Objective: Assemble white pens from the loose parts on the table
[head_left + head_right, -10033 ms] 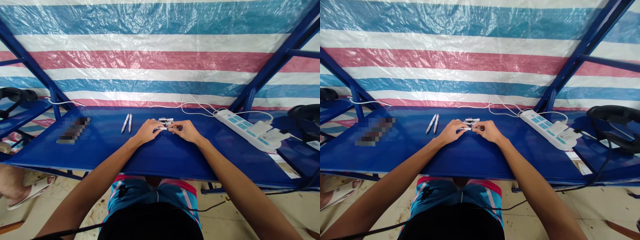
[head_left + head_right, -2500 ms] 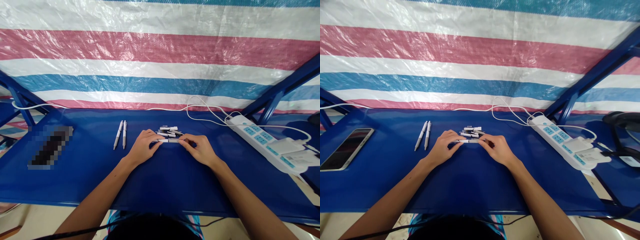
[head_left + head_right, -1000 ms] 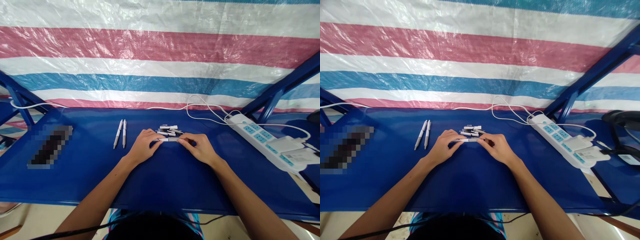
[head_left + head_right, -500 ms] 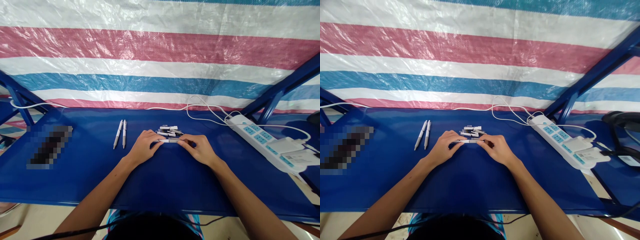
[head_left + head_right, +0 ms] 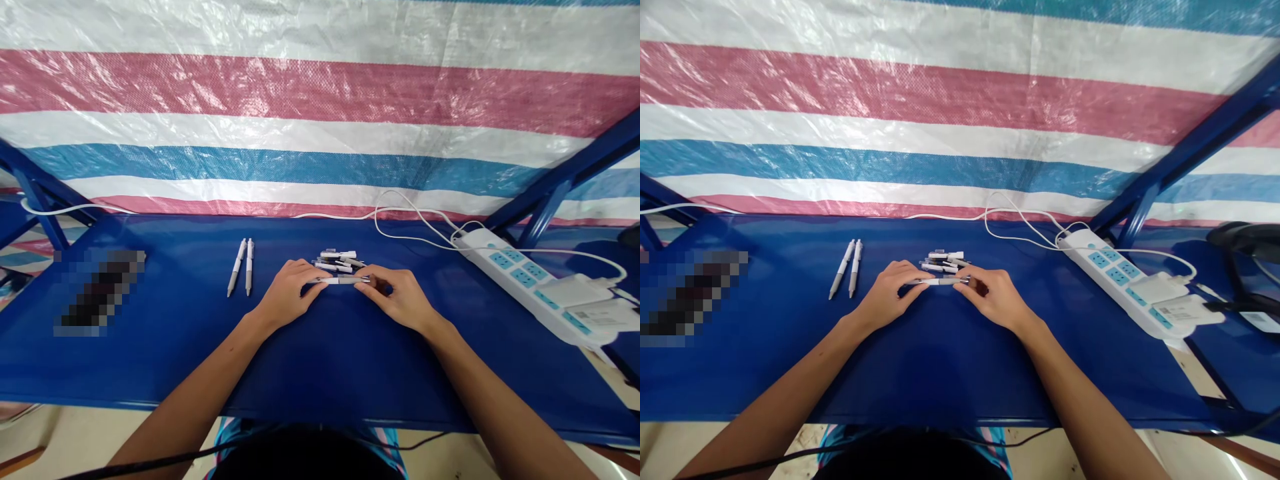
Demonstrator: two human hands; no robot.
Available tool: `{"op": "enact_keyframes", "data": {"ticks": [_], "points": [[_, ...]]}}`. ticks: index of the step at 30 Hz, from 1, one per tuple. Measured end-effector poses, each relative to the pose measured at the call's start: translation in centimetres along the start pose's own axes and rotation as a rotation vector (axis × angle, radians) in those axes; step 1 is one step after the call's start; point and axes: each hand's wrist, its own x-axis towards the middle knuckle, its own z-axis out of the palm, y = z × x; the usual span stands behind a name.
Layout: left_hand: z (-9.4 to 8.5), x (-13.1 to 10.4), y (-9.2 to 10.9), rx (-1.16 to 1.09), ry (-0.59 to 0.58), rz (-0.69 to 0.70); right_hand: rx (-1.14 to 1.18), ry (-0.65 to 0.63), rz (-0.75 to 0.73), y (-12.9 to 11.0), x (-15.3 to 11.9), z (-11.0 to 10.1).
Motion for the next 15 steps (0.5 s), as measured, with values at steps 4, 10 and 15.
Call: {"op": "enact_keyframes", "data": {"ticks": [4, 10, 15], "points": [[0.10, -0.01, -0.06, 0.007, 0.025, 0.022, 0.004, 0.003, 0.001, -0.10, 0.00, 0.00], [0.11, 0.05, -0.06, 0.009, 0.030, 0.043, 0.024, -0.002, 0.004, -0.17, 0.09, -0.02], [0.01, 0.05, 0.03, 0.014, 0.020, 0.025, 0.000, -0.007, 0.001, -0.14, 0.05, 0.01]]}}
